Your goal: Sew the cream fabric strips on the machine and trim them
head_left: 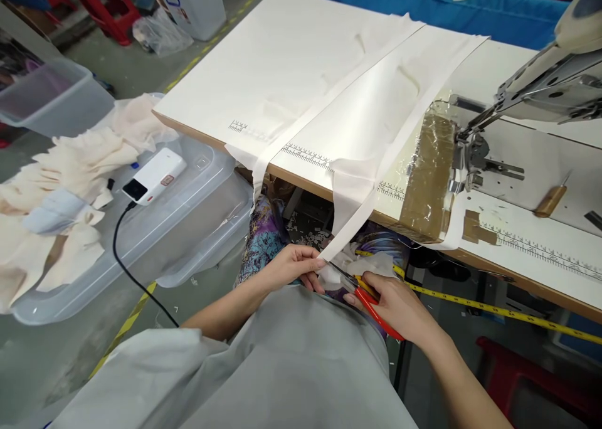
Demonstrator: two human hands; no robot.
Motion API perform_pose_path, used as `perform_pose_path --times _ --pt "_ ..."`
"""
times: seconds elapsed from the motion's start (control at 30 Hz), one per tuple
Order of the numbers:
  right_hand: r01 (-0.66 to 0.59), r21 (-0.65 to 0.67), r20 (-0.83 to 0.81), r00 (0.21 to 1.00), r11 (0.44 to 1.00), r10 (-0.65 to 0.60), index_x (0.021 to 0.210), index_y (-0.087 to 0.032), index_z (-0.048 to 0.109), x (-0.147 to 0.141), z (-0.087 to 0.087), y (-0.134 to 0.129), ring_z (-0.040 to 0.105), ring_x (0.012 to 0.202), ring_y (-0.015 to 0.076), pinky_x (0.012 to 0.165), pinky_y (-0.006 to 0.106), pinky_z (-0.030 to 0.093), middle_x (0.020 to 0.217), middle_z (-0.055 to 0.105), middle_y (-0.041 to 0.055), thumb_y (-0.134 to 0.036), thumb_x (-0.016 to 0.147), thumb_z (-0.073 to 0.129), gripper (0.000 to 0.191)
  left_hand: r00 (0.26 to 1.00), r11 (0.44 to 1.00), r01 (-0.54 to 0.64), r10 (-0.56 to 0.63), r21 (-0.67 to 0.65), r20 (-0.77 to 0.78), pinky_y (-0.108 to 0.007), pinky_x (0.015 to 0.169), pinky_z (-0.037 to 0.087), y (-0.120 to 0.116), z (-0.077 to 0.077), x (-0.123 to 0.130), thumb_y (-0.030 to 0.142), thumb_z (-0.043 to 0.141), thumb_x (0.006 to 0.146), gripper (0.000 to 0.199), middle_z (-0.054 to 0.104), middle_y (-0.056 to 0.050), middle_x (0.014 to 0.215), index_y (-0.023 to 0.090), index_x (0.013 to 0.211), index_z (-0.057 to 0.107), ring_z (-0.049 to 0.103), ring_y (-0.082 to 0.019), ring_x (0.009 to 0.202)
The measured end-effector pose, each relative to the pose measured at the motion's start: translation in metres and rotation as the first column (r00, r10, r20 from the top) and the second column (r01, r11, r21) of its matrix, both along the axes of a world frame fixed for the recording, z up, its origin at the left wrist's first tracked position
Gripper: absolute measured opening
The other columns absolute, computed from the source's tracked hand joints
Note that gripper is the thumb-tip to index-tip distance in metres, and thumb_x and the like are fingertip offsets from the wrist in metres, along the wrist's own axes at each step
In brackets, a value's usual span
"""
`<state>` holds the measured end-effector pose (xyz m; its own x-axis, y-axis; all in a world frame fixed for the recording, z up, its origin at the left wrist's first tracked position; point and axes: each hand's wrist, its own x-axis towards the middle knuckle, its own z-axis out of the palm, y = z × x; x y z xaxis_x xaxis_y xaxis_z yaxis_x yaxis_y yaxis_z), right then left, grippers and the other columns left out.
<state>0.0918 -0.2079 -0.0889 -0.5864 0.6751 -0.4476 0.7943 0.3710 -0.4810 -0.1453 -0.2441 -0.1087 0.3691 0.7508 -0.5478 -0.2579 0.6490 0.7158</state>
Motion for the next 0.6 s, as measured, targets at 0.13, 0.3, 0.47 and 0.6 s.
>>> perform_pose_path --times 0.13,0.3,0.47,0.6 --pt "0.014 0.063 -0.058 0.998 0.998 -0.011 0.061 -0.025 0.029 0.000 -0.003 -0.001 0.037 0.048 0.0138 0.049 0.026 0.027 0.051 0.047 -0.0015 -0.067 0.086 0.043 0.051 1.000 1.000 0.007 -0.007 0.004 0.002 -0.020 0.051 0.051 0.002 0.000 -0.001 0.058 0.076 0.067 0.050 0.070 -0.006 0.059 0.013 0.077 0.059 0.069 -0.016 0.054" --pt "-0.001 0.076 -0.033 0.999 0.997 0.003 0.061 -0.025 0.030 -0.001 -0.005 0.001 0.040 0.048 0.0147 0.050 0.026 0.026 0.051 0.048 -0.0008 -0.066 0.087 0.041 0.050 1.000 1.000 0.007 -0.007 0.000 0.002 -0.020 0.052 0.051 0.003 -0.003 -0.003 0.057 0.075 0.069 0.048 0.071 -0.007 0.060 0.012 0.077 0.060 0.069 -0.016 0.055" --pt "-0.028 0.125 -0.002 1.000 0.992 0.029 0.064 -0.025 0.034 -0.009 -0.004 0.003 0.046 0.050 0.0158 0.050 0.026 0.026 0.057 0.054 0.0007 -0.063 0.087 0.044 0.045 0.999 0.999 0.042 -0.042 0.013 0.005 -0.020 0.052 0.050 0.003 -0.005 0.000 0.058 0.074 0.070 0.048 0.071 -0.007 0.061 0.013 0.077 0.059 0.069 -0.016 0.055" --pt "0.010 0.110 -0.028 1.000 0.994 -0.007 0.060 -0.025 0.033 -0.011 -0.010 0.003 0.045 0.048 0.0156 0.050 0.026 0.027 0.053 0.052 0.0007 -0.067 0.087 0.041 0.050 0.995 0.995 0.091 -0.090 0.035 -0.047 -0.021 0.053 0.049 0.002 -0.007 -0.003 0.061 0.067 0.075 0.049 0.070 -0.007 0.063 0.013 0.077 0.056 0.068 -0.016 0.057"
